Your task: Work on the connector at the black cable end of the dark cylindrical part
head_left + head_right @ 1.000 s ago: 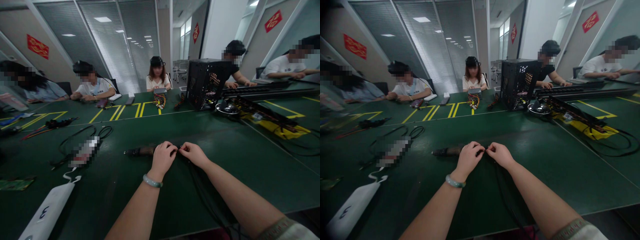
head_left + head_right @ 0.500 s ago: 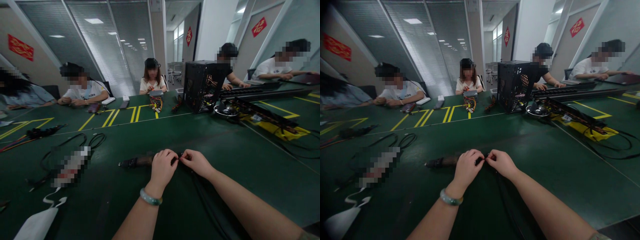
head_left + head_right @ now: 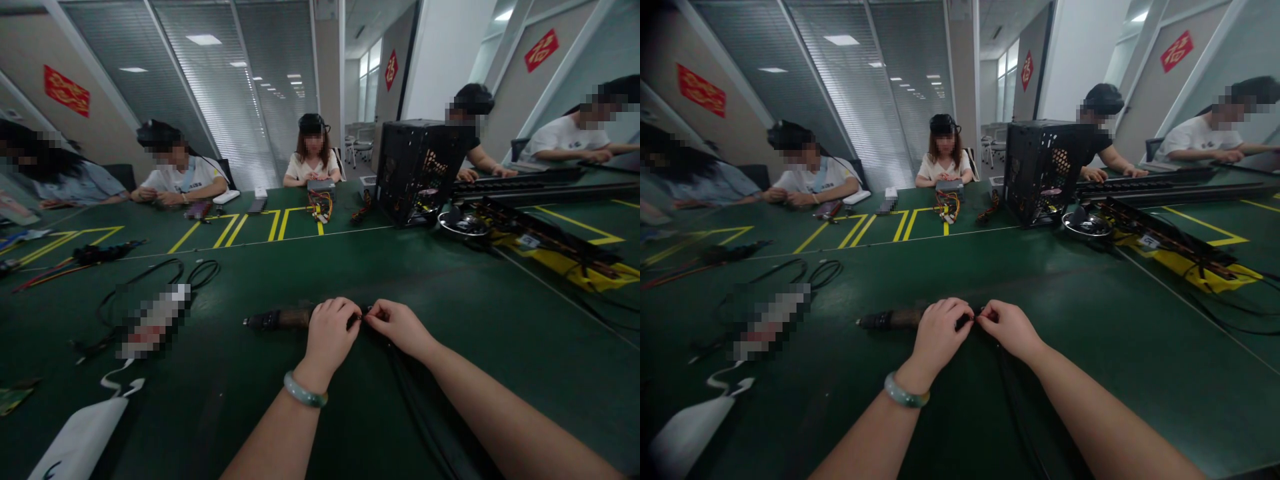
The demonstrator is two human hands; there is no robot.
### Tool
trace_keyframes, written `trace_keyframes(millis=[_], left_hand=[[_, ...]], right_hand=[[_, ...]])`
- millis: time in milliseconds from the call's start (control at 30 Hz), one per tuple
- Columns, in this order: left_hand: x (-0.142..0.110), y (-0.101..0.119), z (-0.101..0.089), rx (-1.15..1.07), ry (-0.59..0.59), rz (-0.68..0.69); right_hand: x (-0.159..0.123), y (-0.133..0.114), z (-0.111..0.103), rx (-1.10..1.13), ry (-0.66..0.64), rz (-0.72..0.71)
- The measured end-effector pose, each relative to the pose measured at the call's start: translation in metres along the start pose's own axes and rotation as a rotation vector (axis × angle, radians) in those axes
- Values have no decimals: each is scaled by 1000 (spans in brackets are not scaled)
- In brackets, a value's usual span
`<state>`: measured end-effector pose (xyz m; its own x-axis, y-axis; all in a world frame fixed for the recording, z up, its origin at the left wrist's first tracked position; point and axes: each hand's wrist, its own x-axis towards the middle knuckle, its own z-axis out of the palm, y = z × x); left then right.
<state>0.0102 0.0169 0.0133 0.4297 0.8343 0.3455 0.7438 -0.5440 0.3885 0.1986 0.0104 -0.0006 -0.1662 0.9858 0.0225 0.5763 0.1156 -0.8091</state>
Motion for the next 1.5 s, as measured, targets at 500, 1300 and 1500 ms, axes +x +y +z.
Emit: trace_keyframes(millis=[500, 1300, 1500], left_hand=[[-1, 0, -2, -17, -13, -16], [-1, 1, -2, 10, -4, 12], [-1, 2, -1, 6, -5, -7]], right_hand=[[1, 1, -1, 1, -2, 4], [3, 3, 2, 8, 8, -5], [2, 3, 1, 6, 4, -5]])
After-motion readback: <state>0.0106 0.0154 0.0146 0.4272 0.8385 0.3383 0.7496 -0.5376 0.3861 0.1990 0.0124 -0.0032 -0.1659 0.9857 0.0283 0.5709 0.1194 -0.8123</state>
